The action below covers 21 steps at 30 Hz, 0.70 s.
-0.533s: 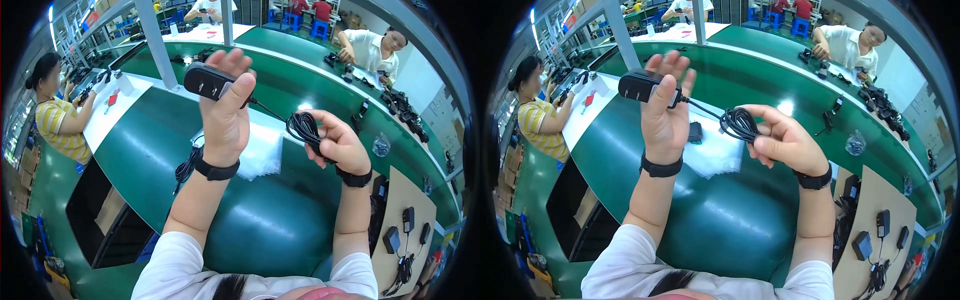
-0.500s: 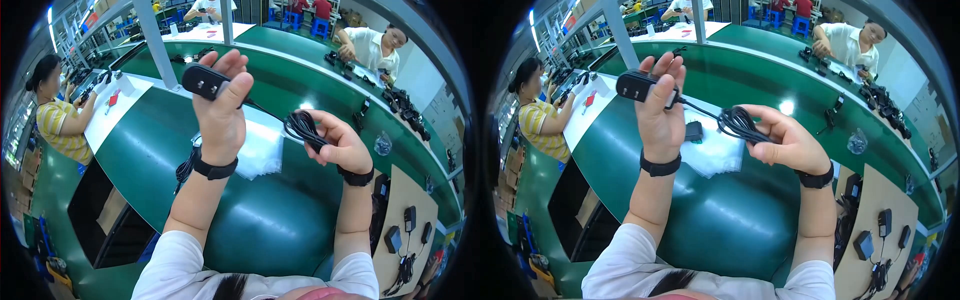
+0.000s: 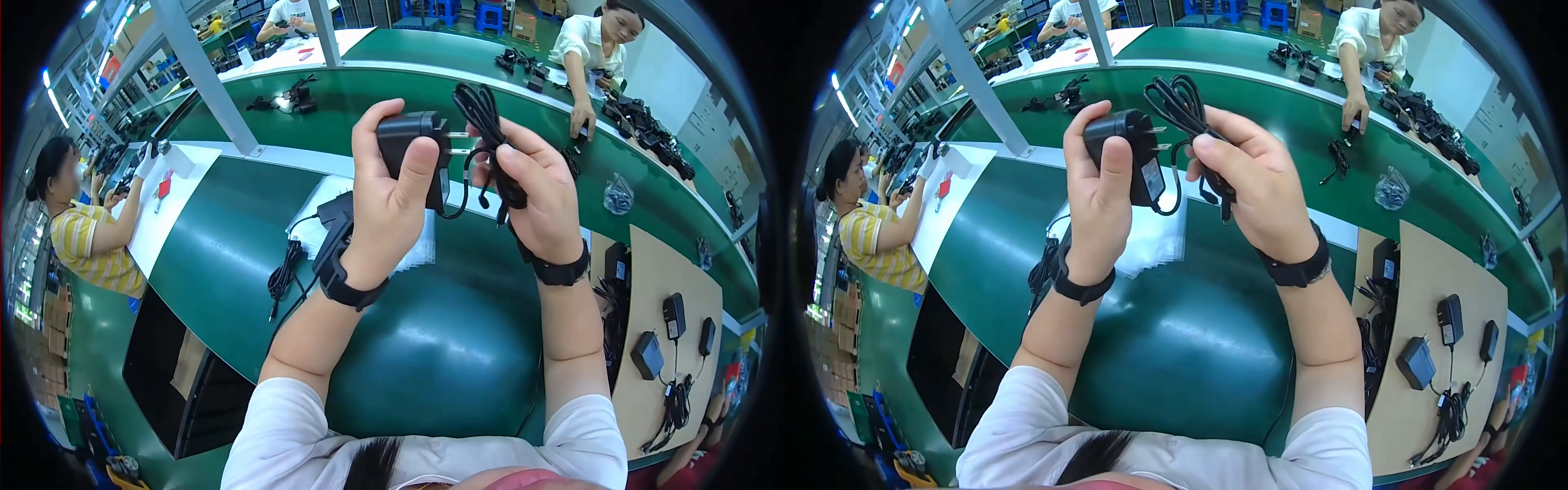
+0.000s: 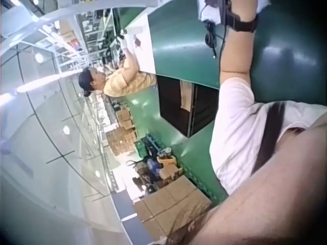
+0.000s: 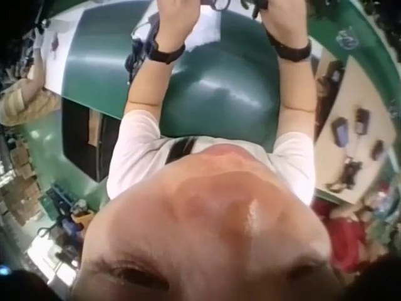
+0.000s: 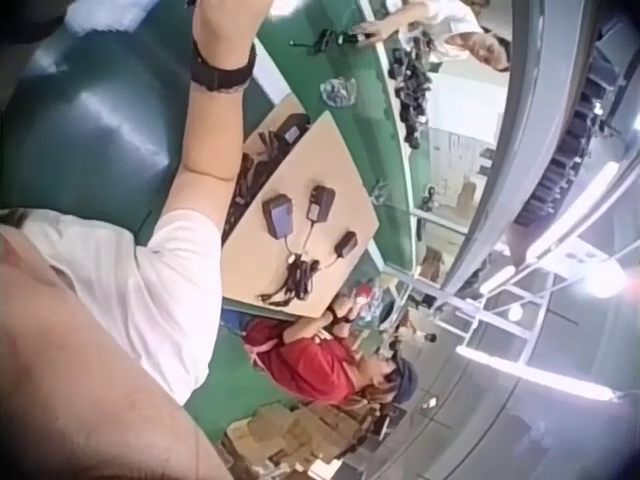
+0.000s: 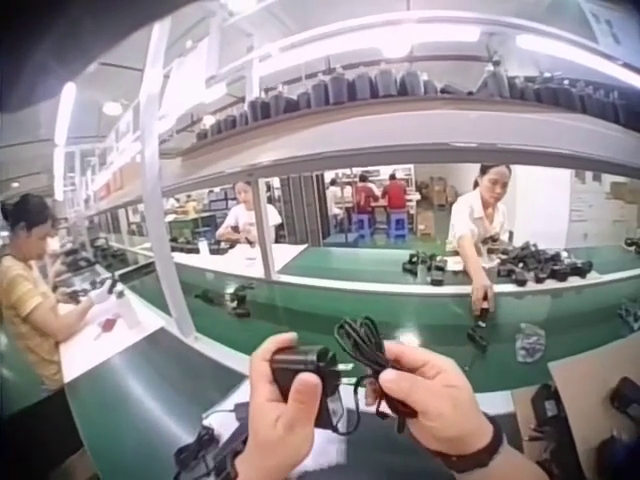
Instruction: The person wraps a cable around a power adapter, places the unit into a plastic bag, and sets it onto a cardboard sheet, repeating the process for a second unit.
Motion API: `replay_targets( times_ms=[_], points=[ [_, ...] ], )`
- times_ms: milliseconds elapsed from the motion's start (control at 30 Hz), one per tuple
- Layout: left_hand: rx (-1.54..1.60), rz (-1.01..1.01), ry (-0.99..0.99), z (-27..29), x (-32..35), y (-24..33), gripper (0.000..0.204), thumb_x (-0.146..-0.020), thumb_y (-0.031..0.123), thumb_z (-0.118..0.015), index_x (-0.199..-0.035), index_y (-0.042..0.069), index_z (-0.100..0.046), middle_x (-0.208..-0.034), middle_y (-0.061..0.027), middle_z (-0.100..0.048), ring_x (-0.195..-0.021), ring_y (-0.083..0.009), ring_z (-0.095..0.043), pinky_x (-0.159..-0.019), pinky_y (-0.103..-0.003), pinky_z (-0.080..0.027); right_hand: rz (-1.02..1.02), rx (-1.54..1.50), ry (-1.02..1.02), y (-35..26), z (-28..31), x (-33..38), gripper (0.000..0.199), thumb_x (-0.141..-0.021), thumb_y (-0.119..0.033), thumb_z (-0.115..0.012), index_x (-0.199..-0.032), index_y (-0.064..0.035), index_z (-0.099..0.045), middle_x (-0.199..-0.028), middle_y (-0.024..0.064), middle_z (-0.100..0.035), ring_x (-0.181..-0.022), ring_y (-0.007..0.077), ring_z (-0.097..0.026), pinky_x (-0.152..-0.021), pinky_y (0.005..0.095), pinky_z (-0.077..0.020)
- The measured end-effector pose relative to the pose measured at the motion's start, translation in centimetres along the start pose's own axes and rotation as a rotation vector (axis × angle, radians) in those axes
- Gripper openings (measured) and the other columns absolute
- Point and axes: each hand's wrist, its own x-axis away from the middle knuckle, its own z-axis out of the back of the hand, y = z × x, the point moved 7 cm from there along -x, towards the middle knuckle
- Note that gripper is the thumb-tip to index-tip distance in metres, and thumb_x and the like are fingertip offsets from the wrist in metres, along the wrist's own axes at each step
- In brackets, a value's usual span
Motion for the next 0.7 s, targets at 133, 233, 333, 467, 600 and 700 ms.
replay_targets(
  times_ms=[133, 233, 333, 467, 600, 700],
  points=[
    [0.04, -0.02, 0.049, 0.6, 0.3, -0.2, 0.053, -0.085, 0.037, -0.055, -0.121, 0.007, -0.033, -0.093, -0.006, -0.051, -0.079, -0.0102, -0.052, -0.065, -0.02, -0.045, 0.008, 0.233, -0.125, -0.3, -1.7, 0.4, 0.039, -0.085, -0.011, -0.049, -0.12, 0.0067, -0.046, -0.096, 0.0084, -0.056, -0.073, 0.0115, -0.051, -0.067, 0.0236, -0.0433],
    [-0.113, -0.128, 0.102, 1.1, 0.3, 0.1, 0.054, -0.084, 0.038, -0.056, -0.121, 0.007, -0.032, -0.093, -0.0064, -0.051, -0.076, -0.0098, -0.052, -0.063, -0.019, -0.045, 0.241, 0.544, -0.151, -0.6, -2.2, 0.7, 0.04, -0.086, -0.012, -0.049, -0.122, 0.0064, -0.044, -0.097, 0.0064, -0.054, -0.072, 0.0107, -0.049, -0.066, 0.0219, -0.0421],
    [-0.009, -0.074, 0.089, 1.2, 0.3, 0.0, 0.054, -0.084, 0.038, -0.056, -0.12, 0.007, -0.032, -0.091, -0.0067, -0.052, -0.074, -0.0102, -0.053, -0.062, -0.02, -0.045, 0.227, 0.718, -0.204, -0.1, -2.6, 0.7, 0.033, -0.087, -0.015, -0.049, -0.114, 0.0034, -0.05, -0.093, 0.0071, -0.051, -0.072, 0.0127, -0.049, -0.065, 0.0233, -0.0414],
    [-0.09, -0.111, 0.061, 0.4, 0.5, -0.3, 0.055, -0.083, 0.039, -0.058, -0.119, 0.007, -0.032, -0.088, -0.0075, -0.054, -0.074, -0.012, -0.054, -0.062, -0.023, -0.046, 0.371, 0.963, -0.228, 0.1, -3.3, 0.8, 0.022, -0.08, -0.008, -0.053, -0.099, 0.0029, -0.052, -0.084, 0.0143, -0.05, -0.07, 0.0301, -0.05, -0.064, 0.0329, -0.0432],
    [-0.281, -0.176, -0.022, 0.2, 0.7, -0.4, 0.068, -0.068, 0.04, -0.073, -0.116, 0.008, -0.036, -0.089, -0.0076, -0.054, -0.075, -0.0141, -0.055, -0.065, -0.025, -0.048, 0.255, 1.15, -0.27, 1.5, -2.7, 1.0, 0.018, -0.073, 0.001, -0.055, -0.091, 0.004, -0.052, -0.088, 0.0188, -0.052, -0.078, 0.037, -0.052, -0.068, 0.0349, -0.045],
    [-0.47, -0.329, -0.097, -0.5, 0.7, 1.3, 0.076, -0.054, 0.031, -0.084, -0.11, 0.008, -0.039, -0.091, -0.0074, -0.054, -0.077, -0.0148, -0.057, -0.066, -0.026, -0.049, 0.291, 1.134, -0.313, 1.9, -3.2, 1.0, 0.018, -0.074, 0.0, -0.056, -0.091, 0.003, -0.052, -0.089, 0.0179, -0.052, -0.079, 0.0348, -0.053, -0.069, 0.0351, -0.0456]
  ],
)
